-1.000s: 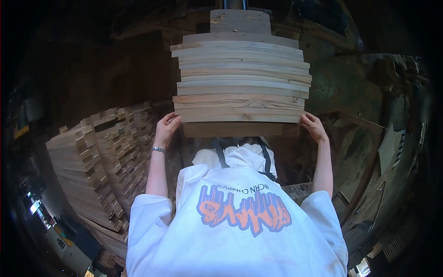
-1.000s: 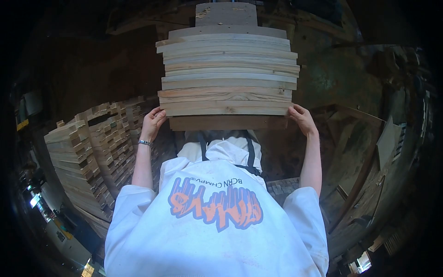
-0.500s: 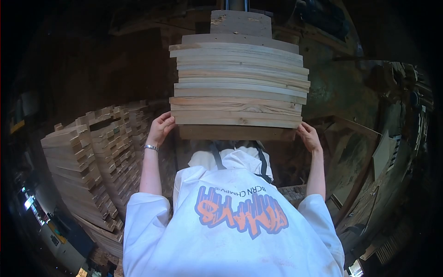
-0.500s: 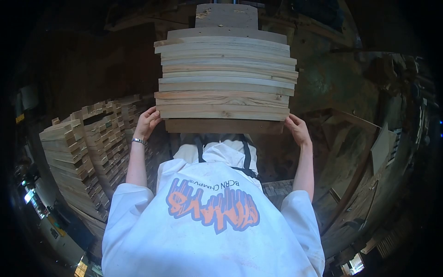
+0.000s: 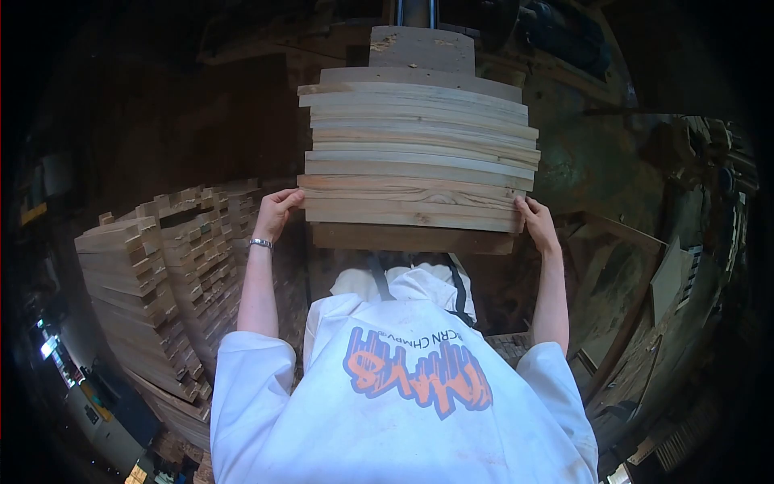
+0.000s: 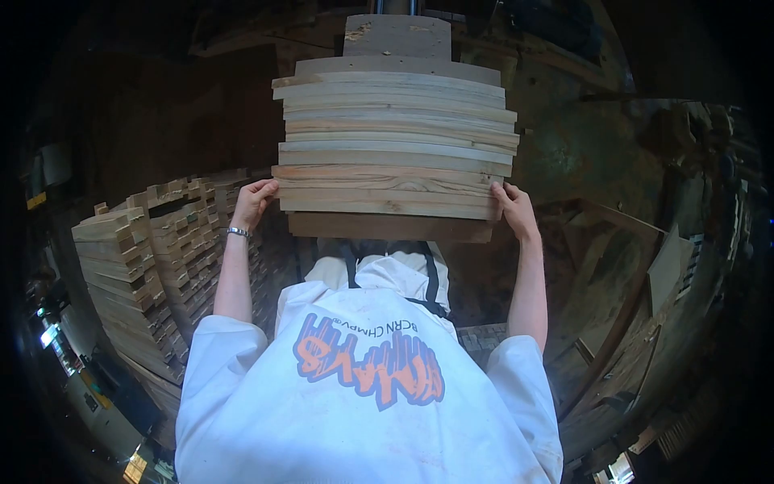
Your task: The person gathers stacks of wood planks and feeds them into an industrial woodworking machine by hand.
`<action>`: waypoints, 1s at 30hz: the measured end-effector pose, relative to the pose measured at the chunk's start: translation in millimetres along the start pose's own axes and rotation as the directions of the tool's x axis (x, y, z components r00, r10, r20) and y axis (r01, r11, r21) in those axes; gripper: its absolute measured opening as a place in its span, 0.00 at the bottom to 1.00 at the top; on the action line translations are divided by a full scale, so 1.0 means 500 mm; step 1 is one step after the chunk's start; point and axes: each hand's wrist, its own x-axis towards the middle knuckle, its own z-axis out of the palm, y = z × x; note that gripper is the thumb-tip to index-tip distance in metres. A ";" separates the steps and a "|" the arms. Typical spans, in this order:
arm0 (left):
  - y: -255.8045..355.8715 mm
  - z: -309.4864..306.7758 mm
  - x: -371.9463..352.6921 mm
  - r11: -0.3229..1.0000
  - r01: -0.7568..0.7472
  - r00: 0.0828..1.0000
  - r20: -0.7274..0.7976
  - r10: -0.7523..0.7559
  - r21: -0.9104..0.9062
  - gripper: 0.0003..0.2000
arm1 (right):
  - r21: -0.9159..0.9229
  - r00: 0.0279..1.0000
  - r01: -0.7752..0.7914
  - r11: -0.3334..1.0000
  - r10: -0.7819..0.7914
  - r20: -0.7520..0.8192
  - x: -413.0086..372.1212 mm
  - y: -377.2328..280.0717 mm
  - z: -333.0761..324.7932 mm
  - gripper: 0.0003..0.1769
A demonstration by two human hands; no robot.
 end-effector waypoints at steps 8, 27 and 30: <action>0.001 0.006 0.009 0.997 0.019 1.000 -0.015 -0.018 0.079 0.16 | 0.221 0.994 -0.100 0.970 0.088 0.060 0.002 -0.003 -0.014 0.29; 0.067 0.017 0.092 0.990 -0.008 0.997 0.071 0.018 -0.140 0.17 | 0.196 1.000 -0.017 0.981 0.018 0.000 0.094 -0.027 -0.039 0.35; 0.077 0.023 0.094 0.999 0.019 1.000 -0.003 -0.019 -0.046 0.17 | 0.142 0.999 -0.028 0.989 0.025 0.020 0.095 -0.024 -0.050 0.36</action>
